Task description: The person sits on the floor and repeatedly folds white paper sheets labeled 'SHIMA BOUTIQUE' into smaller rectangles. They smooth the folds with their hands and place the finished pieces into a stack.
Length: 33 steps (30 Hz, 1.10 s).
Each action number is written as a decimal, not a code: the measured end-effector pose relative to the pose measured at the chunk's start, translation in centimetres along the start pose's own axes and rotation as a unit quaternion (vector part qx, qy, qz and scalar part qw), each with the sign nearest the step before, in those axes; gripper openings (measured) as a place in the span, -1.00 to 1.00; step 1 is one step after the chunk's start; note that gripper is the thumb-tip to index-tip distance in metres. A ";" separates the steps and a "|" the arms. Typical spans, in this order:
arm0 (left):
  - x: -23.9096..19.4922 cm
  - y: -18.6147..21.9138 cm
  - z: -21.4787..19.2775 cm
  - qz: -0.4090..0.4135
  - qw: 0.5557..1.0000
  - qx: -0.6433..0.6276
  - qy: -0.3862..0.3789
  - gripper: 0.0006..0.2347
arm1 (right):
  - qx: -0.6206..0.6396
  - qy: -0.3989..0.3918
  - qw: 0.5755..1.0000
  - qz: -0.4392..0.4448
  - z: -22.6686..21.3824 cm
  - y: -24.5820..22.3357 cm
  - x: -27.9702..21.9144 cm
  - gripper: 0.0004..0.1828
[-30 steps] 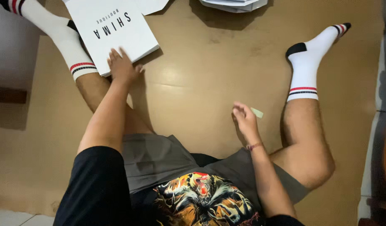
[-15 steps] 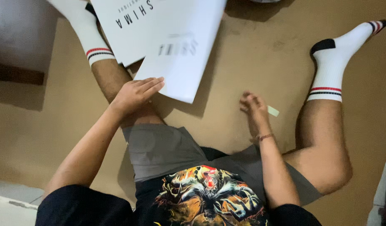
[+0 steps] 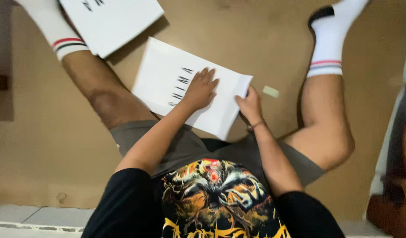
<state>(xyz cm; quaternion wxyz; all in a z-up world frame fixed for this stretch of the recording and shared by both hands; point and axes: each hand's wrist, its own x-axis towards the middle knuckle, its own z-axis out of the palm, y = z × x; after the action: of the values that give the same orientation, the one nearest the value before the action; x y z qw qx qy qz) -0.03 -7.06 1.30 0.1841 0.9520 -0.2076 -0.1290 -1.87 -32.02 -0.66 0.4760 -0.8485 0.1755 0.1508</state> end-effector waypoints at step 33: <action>3.1 3.3 0.0 -0.011 0.993 -0.120 0.016 -0.64 | -0.259 -0.067 0.838 -0.475 -3.3 -3.7 0.3 -0.37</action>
<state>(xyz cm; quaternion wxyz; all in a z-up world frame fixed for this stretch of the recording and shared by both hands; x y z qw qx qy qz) 1.55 -11.22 2.11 0.2991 0.9272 -0.1768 -0.1400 0.36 -33.09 3.67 0.2622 -0.9078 -0.3274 0.0027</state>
